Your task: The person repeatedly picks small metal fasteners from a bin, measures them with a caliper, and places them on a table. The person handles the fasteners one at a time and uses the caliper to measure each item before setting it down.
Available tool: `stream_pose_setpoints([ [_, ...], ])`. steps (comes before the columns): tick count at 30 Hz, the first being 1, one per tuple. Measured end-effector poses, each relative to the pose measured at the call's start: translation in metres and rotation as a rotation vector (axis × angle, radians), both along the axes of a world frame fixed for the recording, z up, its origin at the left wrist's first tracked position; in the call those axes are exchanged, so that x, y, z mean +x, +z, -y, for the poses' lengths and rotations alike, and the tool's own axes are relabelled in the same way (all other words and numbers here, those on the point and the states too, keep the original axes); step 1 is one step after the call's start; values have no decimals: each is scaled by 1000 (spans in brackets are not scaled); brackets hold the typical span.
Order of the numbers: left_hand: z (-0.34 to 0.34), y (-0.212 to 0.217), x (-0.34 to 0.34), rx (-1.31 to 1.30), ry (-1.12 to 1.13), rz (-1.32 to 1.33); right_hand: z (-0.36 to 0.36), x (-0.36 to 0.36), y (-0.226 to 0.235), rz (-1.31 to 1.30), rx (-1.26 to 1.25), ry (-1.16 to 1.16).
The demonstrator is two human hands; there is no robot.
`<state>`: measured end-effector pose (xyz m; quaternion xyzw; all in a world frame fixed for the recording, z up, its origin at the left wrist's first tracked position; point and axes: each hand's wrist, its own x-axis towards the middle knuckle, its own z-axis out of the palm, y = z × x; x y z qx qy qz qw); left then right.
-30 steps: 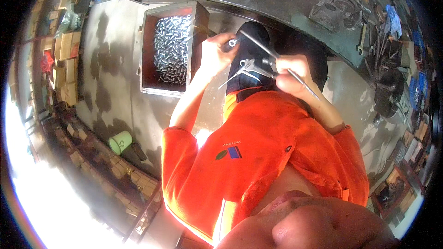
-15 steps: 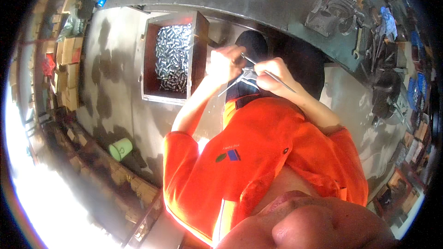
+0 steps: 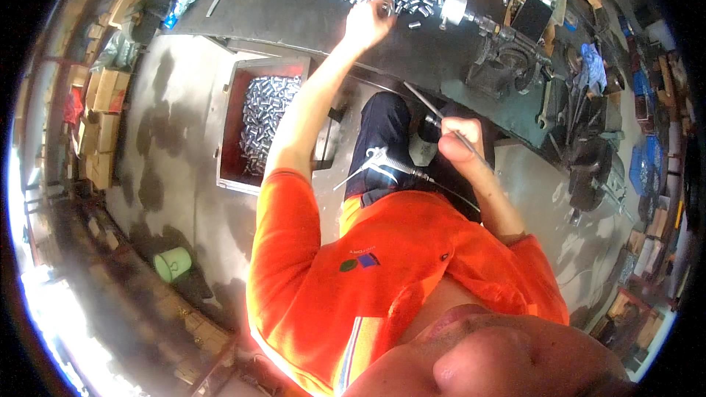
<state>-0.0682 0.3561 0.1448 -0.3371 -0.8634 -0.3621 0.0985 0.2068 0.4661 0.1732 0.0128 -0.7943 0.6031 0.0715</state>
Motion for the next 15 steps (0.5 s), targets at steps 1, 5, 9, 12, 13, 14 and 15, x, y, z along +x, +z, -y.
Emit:
stream_pose_setpoints([
  [1, 3, 1, -22, 193, -34, 103, 4, -1, -3, -21, 0, 32],
  [5, 18, 36, -11, 407, -72, 240, 10, 4, -4, 41, 20, 6],
  [9, 88, 19, 12, 201, -30, 100, 10, 7, -22, 46, 3, 6],
  [12, 171, 3, 38, 186, 237, 360, 15, 5, -20, 9, -42, 49],
  [13, 205, -33, 32, 278, 179, 362, 16, 4, -24, 12, -25, 50],
  [14, 230, -45, 40, 123, 341, 411, 18, 3, -24, 16, -31, 66],
  [15, 276, -89, 42, 37, 375, 377, 21, 2, -22, 14, -43, 98],
])
